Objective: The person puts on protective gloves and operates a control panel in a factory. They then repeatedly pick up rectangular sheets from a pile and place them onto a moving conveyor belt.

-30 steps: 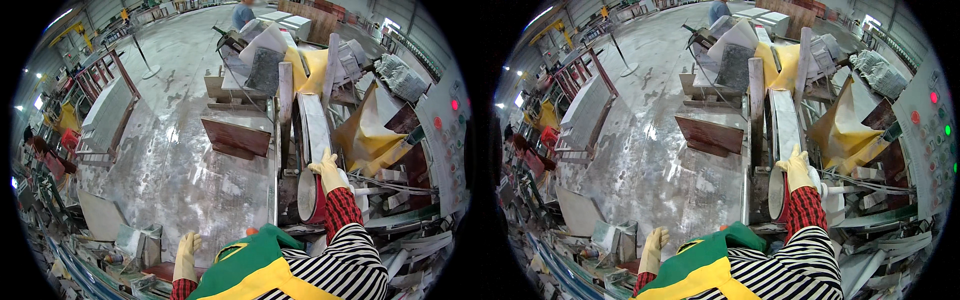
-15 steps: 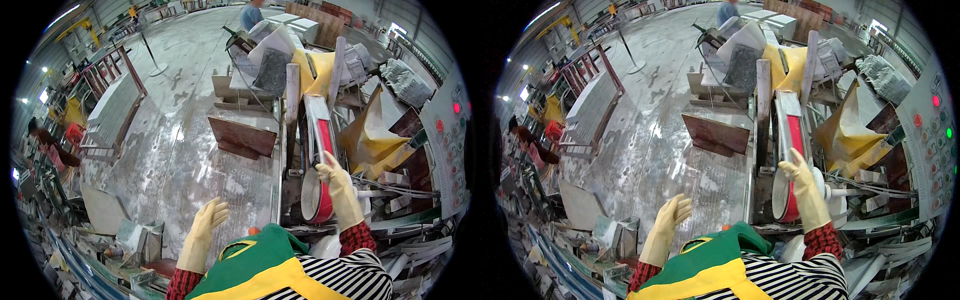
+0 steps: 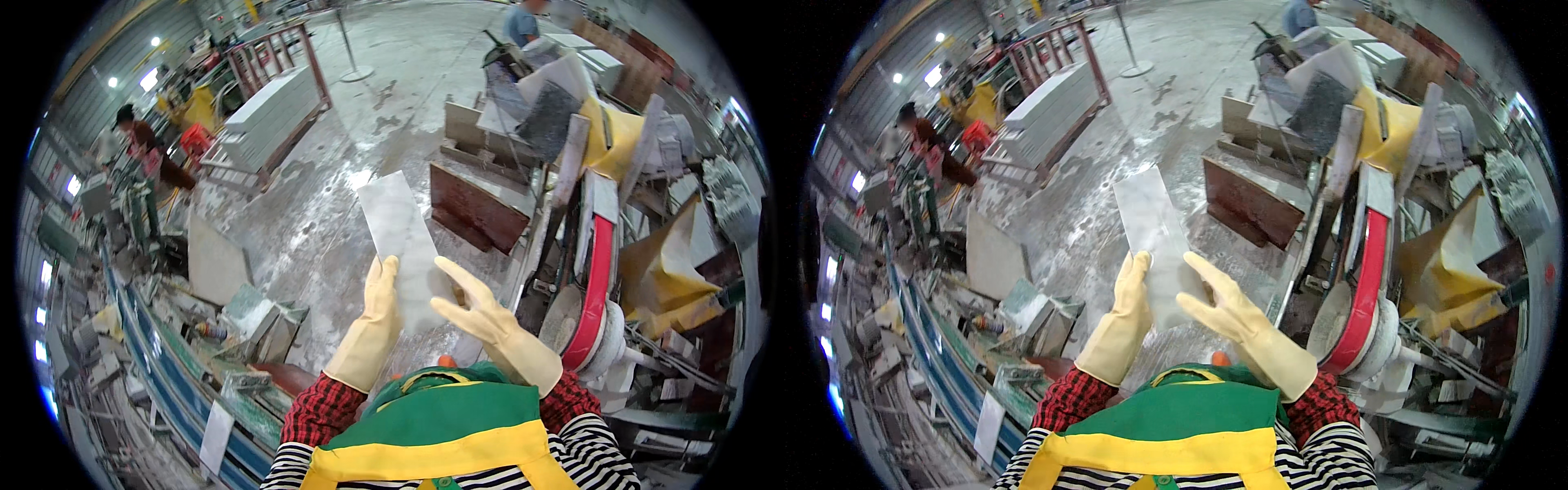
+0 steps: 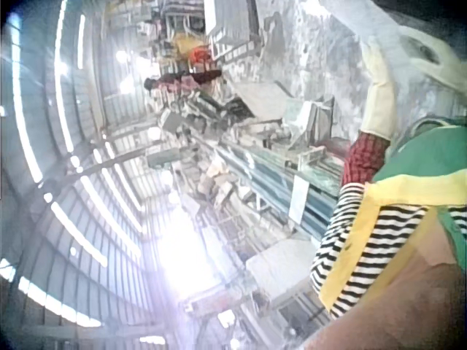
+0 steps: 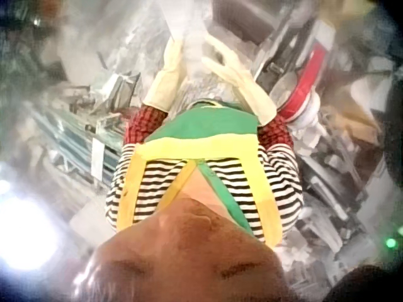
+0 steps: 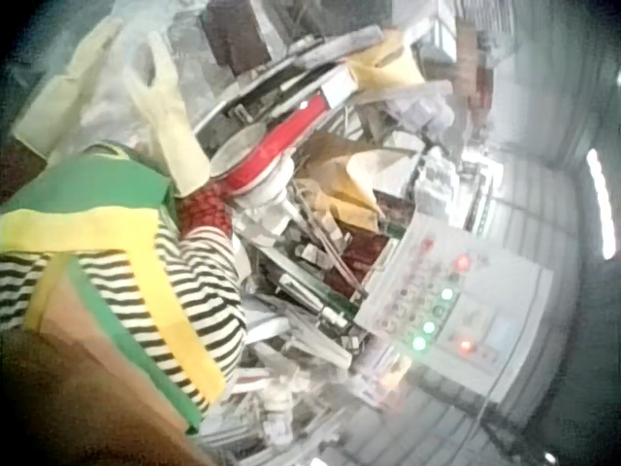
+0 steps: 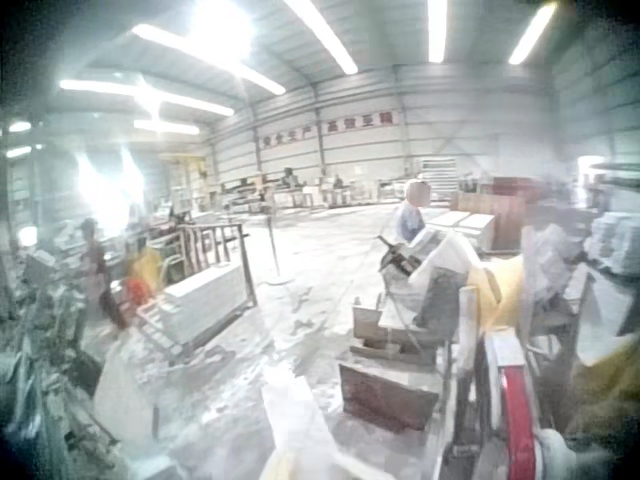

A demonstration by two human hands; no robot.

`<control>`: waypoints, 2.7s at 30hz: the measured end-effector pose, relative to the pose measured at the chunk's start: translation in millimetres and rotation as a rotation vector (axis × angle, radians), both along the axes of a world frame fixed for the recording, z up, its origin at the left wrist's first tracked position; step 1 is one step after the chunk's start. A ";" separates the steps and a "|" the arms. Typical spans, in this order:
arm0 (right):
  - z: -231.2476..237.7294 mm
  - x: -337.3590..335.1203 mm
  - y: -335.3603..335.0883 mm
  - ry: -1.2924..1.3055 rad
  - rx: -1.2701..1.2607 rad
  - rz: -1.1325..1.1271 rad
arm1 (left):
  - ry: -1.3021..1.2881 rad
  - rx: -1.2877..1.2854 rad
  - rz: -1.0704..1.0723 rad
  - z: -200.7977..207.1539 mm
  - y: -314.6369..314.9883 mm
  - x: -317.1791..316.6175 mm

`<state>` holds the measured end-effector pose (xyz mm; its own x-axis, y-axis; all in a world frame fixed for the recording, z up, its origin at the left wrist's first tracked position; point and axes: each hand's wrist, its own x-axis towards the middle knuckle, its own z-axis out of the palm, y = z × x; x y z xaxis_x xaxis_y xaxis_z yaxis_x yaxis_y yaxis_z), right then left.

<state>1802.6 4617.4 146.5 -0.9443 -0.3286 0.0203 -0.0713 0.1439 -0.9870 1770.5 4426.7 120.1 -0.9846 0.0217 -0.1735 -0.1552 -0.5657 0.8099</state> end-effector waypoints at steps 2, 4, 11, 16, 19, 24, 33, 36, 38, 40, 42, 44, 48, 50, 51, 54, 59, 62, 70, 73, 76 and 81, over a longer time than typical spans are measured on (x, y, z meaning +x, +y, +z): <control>1.8 -8.5 -7.6 -0.134 -0.091 0.087 | -0.043 -0.029 0.042 4.1 -24.7 11.1; -1.1 -15.9 -21.7 -0.069 -0.137 0.139 | -0.092 -0.041 0.069 12.1 -41.8 23.6; 4.1 -51.4 -82.4 0.093 -0.231 0.172 | -0.085 -0.085 0.124 42.1 -76.7 59.5; 25.3 -148.7 -122.1 0.166 -0.366 0.105 | -0.156 -0.061 0.108 36.8 -87.1 70.9; 26.9 -194.3 -140.0 0.206 -0.358 -0.006 | -0.177 -0.117 0.104 24.4 -90.8 73.1; 9.5 -123.8 -132.4 0.121 -0.267 0.165 | -0.149 -0.109 0.199 10.2 -102.2 68.5; -15.5 -26.5 -96.9 -0.370 -0.293 0.351 | -0.113 0.096 0.243 14.7 -114.1 56.1; -27.4 -45.0 -102.3 -0.330 -0.431 0.347 | -0.055 0.059 0.083 12.7 -102.5 53.4; -43.0 -44.9 -99.4 -0.311 -0.373 0.241 | -0.033 -0.145 -0.040 9.0 -100.5 50.8; -61.6 -44.4 -90.6 -0.268 -0.447 0.253 | 0.052 -0.219 -0.132 3.6 -104.2 46.2; -80.6 -44.7 -77.1 -0.318 -0.394 0.221 | -0.041 -0.240 -0.155 -2.8 -111.6 38.3; -95.6 -50.7 -65.3 -0.343 -0.342 0.246 | -0.138 -0.287 -0.113 -9.4 -119.4 27.6; -110.6 -48.9 -50.8 -0.422 -0.200 0.234 | -0.098 -0.194 0.104 -19.6 -138.2 1.5; -110.8 -43.6 -49.5 -0.421 -0.189 0.235 | -0.023 -0.184 0.162 -25.0 -146.2 -8.1; -109.3 -41.0 -49.5 -0.403 -0.208 0.245 | 0.014 -0.171 0.196 -27.8 -147.6 -11.5; -100.3 -38.2 -52.1 -0.387 -0.233 0.245 | -0.047 -0.191 0.233 -36.9 -133.8 -6.3; -77.0 -46.6 -54.4 -0.475 -0.371 0.247 | -0.177 -0.128 0.009 -31.8 -77.8 42.7; -63.4 -49.7 -55.7 -0.499 -0.468 0.235 | 0.045 -0.087 -0.265 -11.3 -59.6 75.3; -43.7 -49.2 -54.2 -0.557 -0.480 0.353 | 0.038 -0.128 0.200 26.8 -90.1 34.5; -41.0 -49.5 -48.0 -0.567 -0.468 0.416 | 0.097 -0.206 0.215 28.0 -100.8 25.9; -36.8 -51.3 -37.3 -0.574 -0.472 0.426 | 0.057 -0.233 0.207 24.8 -108.0 18.7; -28.5 -51.8 -7.6 -0.561 -0.472 0.469 | 0.050 -0.210 0.256 3.1 -112.0 -14.7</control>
